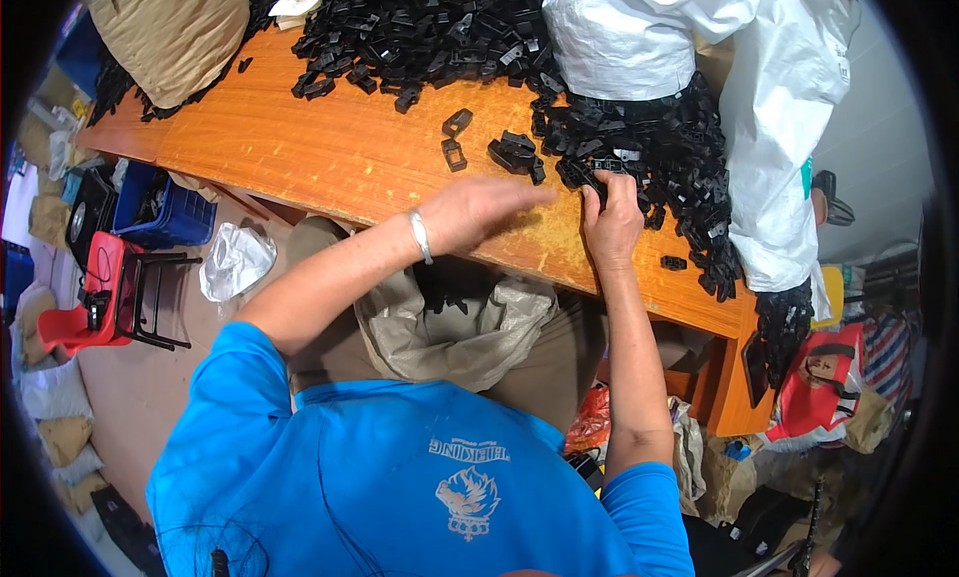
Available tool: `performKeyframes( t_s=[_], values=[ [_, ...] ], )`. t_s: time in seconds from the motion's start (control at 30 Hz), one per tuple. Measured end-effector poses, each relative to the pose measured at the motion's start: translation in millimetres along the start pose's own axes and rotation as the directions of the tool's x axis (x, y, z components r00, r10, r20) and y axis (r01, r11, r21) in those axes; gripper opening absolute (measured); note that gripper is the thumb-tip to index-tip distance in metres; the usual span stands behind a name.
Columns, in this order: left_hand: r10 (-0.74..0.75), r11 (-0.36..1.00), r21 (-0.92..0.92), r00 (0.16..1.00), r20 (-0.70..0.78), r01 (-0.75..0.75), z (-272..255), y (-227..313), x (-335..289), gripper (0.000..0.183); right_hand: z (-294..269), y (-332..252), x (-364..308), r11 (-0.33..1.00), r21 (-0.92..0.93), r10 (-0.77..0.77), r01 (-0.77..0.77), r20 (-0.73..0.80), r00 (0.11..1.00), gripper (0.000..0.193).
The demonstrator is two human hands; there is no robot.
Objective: The person sorts small black plastic components by hand at a wooden workbench, placing them into storage bags.
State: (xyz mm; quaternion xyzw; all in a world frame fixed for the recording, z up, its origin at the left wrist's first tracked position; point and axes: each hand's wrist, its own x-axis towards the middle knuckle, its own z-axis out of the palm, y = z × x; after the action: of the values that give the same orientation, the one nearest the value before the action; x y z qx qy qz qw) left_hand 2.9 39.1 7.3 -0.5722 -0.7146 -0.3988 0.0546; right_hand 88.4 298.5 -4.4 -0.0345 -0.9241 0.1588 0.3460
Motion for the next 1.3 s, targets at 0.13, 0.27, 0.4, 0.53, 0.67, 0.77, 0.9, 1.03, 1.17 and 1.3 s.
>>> performKeyframes(
  t_s=[0.13,0.27,0.4,0.53,0.67,0.77,0.9,1.03,1.17,1.3],
  values=[
    [-0.141,0.986,-0.076,0.984,0.111,0.150,7.2,5.9,4.3,0.057,2.4,2.1,0.5,1.000,0.000,-0.017,0.017,-0.025,1.000,0.027],
    [-0.167,0.970,-0.132,0.955,0.245,0.204,-8.2,-5.7,21.8,0.059,2.0,-0.4,0.9,1.000,0.006,-0.003,0.003,-0.014,1.000,0.027],
    [-0.313,0.826,-0.213,0.739,0.597,0.522,-20.6,-8.4,48.6,0.064,1.4,2.6,1.2,1.000,0.011,0.007,-0.007,-0.012,1.000,0.027],
    [-0.132,0.923,-0.230,0.814,0.566,0.309,-20.5,-11.7,60.4,0.077,4.1,2.9,2.0,1.000,0.024,-0.011,0.011,-0.022,1.000,0.028],
    [-0.095,0.950,-0.200,0.829,0.551,0.241,-16.1,-7.8,66.0,0.070,3.0,3.5,1.4,0.999,0.033,0.019,-0.018,-0.011,1.000,0.028],
    [-0.006,0.968,-0.241,0.969,0.248,0.068,-14.8,-12.4,49.5,0.055,3.8,0.6,3.1,0.998,0.058,0.021,-0.021,-0.009,1.000,0.028],
    [-0.339,0.940,-0.048,0.911,-0.234,0.337,-8.0,10.6,12.4,0.033,0.9,5.3,0.4,0.999,0.046,0.009,-0.007,-0.036,0.999,0.027],
    [-0.364,0.909,0.098,0.888,-0.282,0.404,16.2,25.2,-10.7,0.037,1.5,5.1,0.1,0.997,0.077,-0.009,0.012,-0.038,0.999,0.029],
    [-0.409,0.878,0.144,0.871,-0.272,0.457,23.8,17.2,-10.4,0.035,-4.3,-8.1,-12.3,0.981,0.190,0.039,-0.031,-0.038,0.999,0.031],
    [-0.396,0.904,0.077,0.890,-0.224,0.421,18.7,8.4,-16.7,0.031,-9.9,-65.3,-19.3,0.912,0.407,0.016,-0.056,0.101,0.995,0.027]
  ],
)
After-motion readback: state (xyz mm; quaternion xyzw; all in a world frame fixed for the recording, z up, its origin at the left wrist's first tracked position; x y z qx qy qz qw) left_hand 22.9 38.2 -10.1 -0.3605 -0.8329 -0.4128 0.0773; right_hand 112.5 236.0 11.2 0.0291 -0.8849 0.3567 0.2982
